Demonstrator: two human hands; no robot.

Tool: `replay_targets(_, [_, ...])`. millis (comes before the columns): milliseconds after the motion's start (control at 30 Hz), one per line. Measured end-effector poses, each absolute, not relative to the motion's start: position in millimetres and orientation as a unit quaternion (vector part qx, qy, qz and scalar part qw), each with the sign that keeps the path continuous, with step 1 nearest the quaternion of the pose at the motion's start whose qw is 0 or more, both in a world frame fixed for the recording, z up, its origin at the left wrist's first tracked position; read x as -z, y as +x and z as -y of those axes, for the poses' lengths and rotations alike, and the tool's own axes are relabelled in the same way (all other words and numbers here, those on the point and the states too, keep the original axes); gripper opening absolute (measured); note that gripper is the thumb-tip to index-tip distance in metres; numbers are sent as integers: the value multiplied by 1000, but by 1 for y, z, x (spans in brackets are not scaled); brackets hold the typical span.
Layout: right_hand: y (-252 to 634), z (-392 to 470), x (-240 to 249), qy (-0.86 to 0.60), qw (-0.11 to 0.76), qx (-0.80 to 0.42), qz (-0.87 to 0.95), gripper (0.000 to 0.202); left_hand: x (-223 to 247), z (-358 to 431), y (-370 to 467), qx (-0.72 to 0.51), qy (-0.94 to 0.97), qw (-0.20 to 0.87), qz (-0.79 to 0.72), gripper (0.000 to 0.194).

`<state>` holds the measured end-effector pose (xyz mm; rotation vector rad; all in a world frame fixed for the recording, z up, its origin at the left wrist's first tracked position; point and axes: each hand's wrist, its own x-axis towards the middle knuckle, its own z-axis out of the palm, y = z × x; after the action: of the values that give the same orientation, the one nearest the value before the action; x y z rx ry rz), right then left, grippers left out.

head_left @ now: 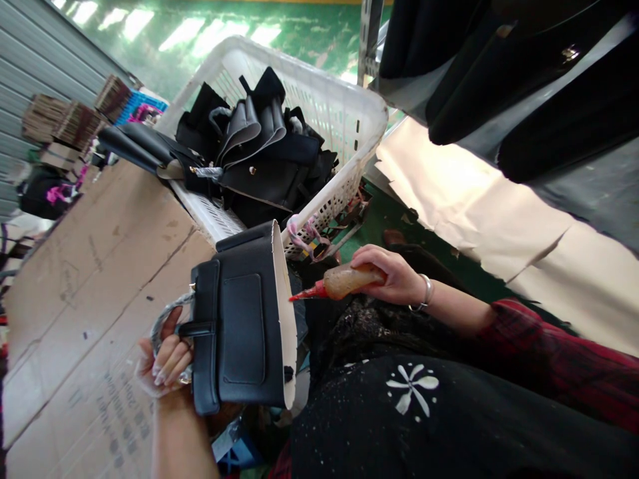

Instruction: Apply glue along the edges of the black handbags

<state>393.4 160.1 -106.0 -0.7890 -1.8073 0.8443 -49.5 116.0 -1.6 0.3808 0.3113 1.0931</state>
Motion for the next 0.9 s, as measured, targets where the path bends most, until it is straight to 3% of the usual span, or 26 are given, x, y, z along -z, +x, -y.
replay_targets(500, [391,-119,91,-272,443,-454,723,29,3,-114,-54,-517,199,813,-180,61])
replay_targets(900, [394,-152,98,-350,507,-311,723,32,-3,-117,-43,-500,231,815,-183,57])
